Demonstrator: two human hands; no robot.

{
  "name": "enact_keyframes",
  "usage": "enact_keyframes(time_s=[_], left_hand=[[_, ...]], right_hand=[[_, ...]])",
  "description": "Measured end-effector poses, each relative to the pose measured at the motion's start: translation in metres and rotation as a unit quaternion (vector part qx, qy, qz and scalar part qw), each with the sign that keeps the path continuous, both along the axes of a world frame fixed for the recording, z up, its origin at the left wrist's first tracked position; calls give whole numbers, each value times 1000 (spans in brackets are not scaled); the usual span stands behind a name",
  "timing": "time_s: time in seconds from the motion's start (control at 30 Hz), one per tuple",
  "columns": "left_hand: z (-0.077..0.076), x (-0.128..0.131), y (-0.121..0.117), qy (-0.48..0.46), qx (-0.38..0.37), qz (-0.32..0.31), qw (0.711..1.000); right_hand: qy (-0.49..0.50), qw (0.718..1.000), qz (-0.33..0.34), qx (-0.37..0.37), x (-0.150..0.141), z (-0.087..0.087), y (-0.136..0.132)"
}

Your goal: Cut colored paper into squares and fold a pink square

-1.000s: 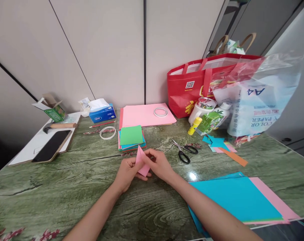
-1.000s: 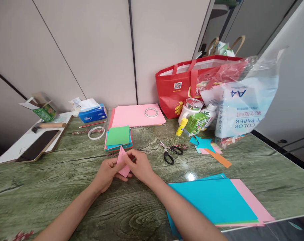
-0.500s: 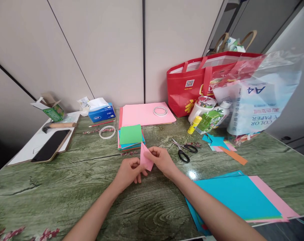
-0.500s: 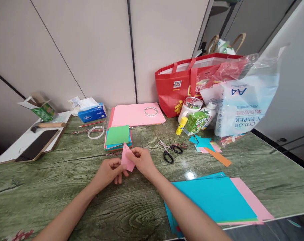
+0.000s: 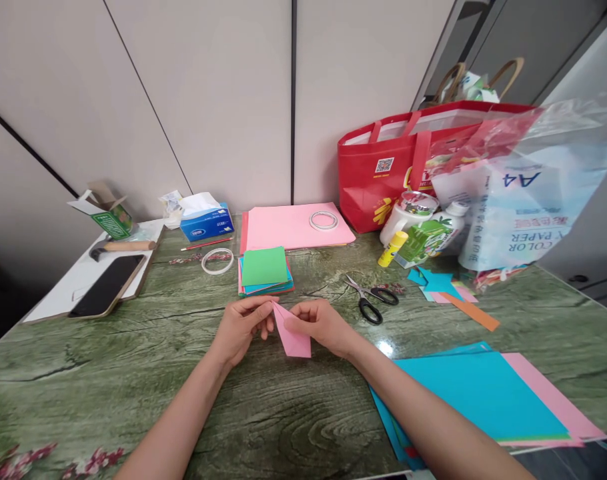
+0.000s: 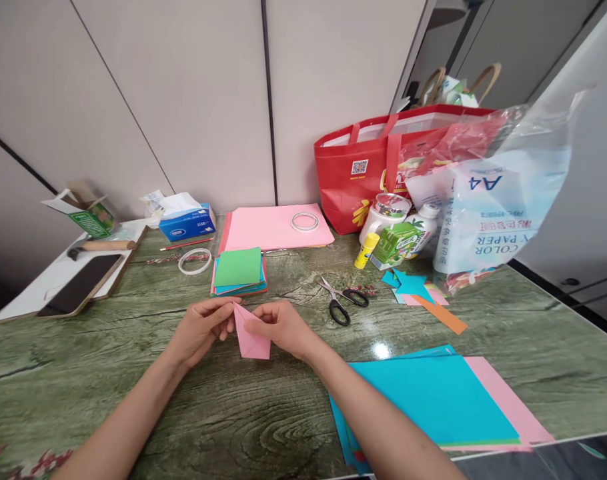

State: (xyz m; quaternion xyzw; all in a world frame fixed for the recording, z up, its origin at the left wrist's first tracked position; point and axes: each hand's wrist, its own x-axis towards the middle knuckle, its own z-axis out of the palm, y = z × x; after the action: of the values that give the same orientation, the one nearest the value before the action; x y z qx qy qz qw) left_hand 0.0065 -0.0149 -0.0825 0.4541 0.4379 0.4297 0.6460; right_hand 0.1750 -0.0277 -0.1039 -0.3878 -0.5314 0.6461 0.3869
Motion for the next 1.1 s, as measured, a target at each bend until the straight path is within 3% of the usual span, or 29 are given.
enact_keyframes(time_s=[0.5,1.1], left_hand=[[-1,-4,2,-11,-23,3,1000],[-3,-3,3,23,12,-9,1000]], right_hand=[[-39,998,15,40,3,-2,2],[-96,992,-30,72,2,-1,3]])
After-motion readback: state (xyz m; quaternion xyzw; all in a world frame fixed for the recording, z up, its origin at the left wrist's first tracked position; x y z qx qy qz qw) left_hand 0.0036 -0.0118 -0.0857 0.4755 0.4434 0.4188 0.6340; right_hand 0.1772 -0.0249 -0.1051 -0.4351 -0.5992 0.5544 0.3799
